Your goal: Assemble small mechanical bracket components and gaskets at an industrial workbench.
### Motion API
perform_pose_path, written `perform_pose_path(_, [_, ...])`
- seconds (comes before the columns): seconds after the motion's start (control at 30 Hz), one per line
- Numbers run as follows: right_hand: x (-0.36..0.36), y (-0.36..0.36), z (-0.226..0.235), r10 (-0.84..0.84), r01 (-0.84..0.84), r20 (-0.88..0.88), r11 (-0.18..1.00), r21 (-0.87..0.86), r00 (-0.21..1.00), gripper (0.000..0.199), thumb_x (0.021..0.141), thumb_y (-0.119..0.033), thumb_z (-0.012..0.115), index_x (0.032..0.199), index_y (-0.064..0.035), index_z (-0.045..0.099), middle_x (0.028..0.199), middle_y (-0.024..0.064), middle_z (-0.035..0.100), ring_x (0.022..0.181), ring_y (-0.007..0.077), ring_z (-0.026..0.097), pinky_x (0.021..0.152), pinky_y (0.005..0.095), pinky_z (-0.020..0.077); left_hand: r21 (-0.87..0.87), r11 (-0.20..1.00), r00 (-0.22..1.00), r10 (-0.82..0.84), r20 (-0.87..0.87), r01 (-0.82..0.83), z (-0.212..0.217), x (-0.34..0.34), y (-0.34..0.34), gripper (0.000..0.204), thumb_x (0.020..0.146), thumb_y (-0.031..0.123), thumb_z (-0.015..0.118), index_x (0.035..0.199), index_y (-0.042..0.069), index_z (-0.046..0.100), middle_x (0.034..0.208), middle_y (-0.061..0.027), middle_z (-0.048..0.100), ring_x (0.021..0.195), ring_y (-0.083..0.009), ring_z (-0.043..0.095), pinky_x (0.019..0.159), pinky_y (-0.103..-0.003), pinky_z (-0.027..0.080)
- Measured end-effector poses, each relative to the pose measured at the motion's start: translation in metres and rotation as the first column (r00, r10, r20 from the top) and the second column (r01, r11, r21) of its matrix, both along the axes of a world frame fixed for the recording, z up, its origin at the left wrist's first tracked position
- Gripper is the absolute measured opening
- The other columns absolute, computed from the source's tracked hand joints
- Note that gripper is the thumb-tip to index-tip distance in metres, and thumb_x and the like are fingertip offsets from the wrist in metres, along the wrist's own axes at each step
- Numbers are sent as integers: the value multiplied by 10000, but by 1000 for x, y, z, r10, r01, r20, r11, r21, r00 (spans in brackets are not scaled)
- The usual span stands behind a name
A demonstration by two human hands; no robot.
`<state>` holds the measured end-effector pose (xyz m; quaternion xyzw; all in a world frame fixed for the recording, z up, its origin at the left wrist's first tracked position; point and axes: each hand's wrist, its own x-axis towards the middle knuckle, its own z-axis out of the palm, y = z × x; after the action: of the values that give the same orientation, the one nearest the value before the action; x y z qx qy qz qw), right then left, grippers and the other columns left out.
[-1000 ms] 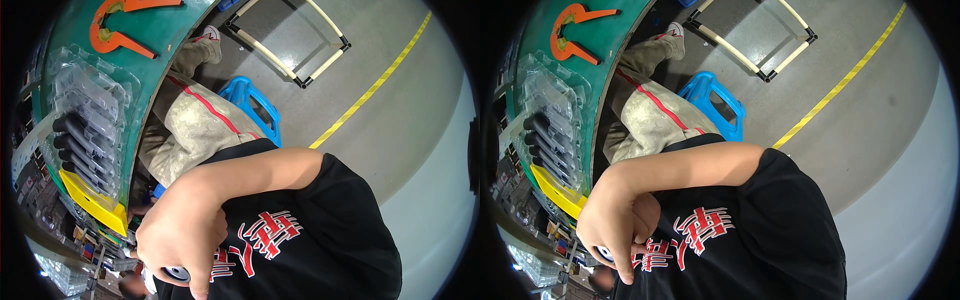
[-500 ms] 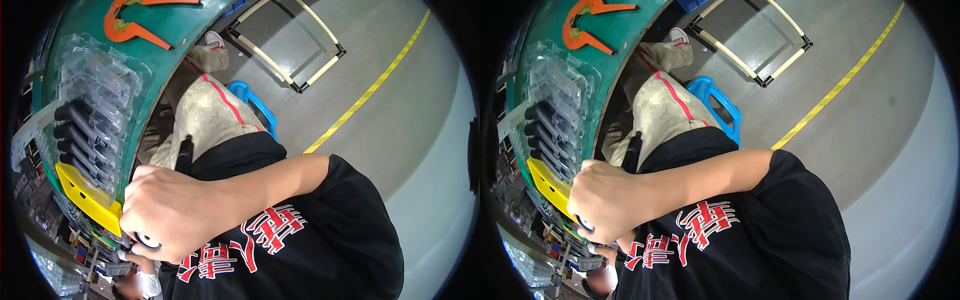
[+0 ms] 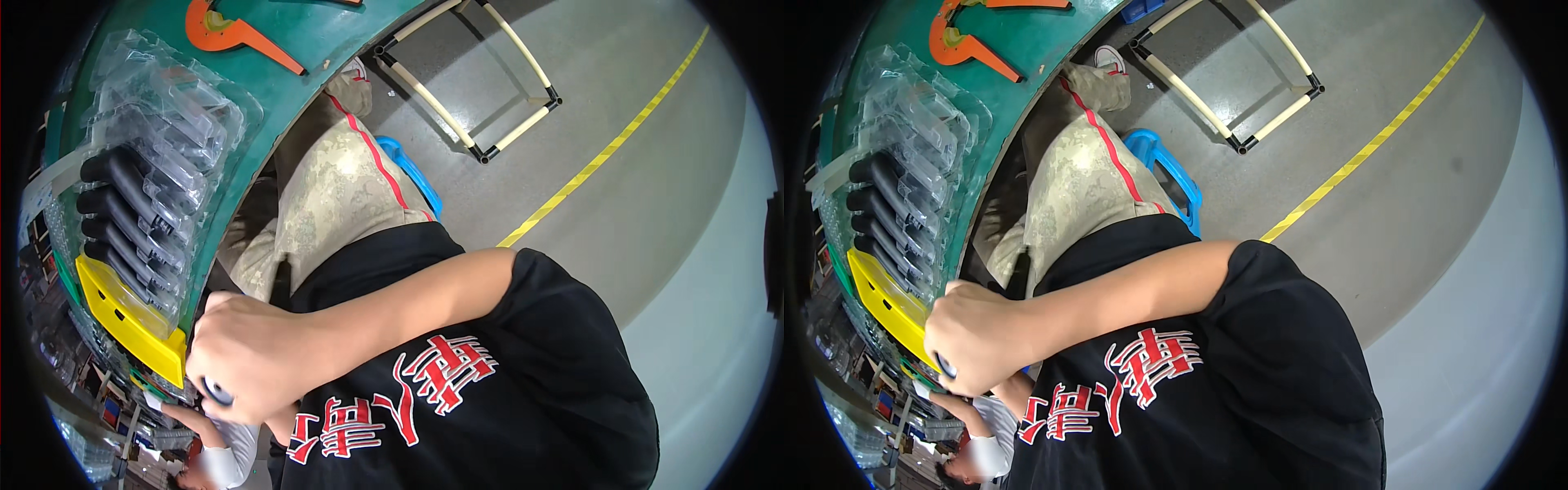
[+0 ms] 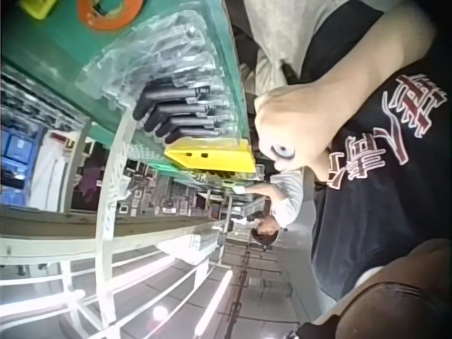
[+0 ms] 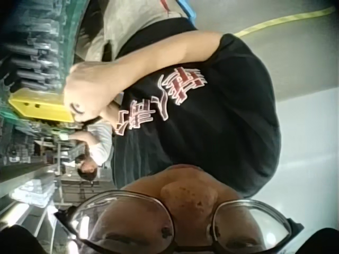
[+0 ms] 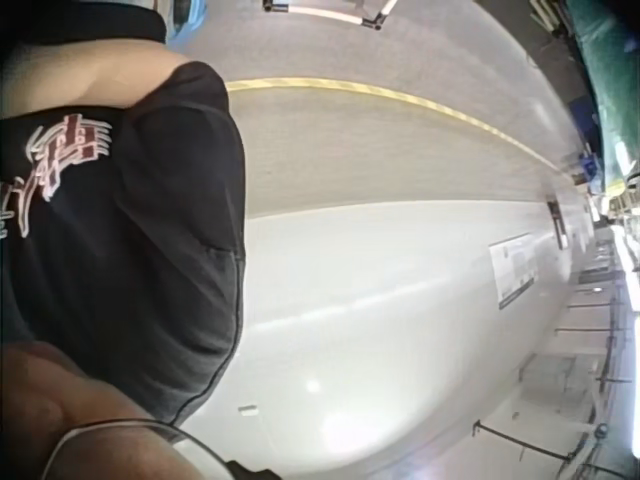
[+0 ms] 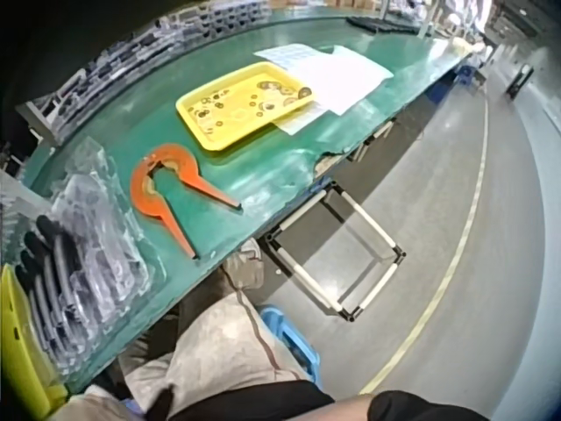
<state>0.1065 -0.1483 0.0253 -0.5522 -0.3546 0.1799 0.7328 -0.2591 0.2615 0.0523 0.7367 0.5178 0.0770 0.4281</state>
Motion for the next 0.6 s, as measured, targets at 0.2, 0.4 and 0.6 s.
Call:
perform_pose_path(0.2, [27, -17, 8, 609, -594, 10, 768, 239, 793, 150, 678, -212, 711, 627, -76, 671, 570, 54, 617, 493, 262, 505, 670, 356, 470, -19, 986, 982, -161, 96, 163, 7, 39, 21, 506, 998, 357, 362, 1403, 56, 317, 1312, -176, 503, 1141, -266, 536, 946, -312, 439])
perform_pose_path(0.4, [43, -18, 13, 757, -759, -179, 647, 74, 628, 197, 703, -216, 720, 612, -56, 652, 574, 50, 624, 481, 258, 498, 739, 348, 463, -187, 892, 904, -375, 204, 412, 17, 74, -21, 402, 933, 321, 445, 1233, 60, 382, 1153, -154, 521, 1012, -252, 537, 854, -305, 439])
perform_pose_path(0.6, [17, -8, -1, 183, -190, -146, 981, -32, 972, 235, 704, -242, 747, 609, -51, 646, 576, 46, 627, 509, 260, 547, 733, 346, 480, -300, 729, 783, -523, 336, 615, 24, 117, -46, 306, 869, 285, 528, 1063, 63, 448, 993, -132, 538, 884, -239, 539, 762, -298, 440])
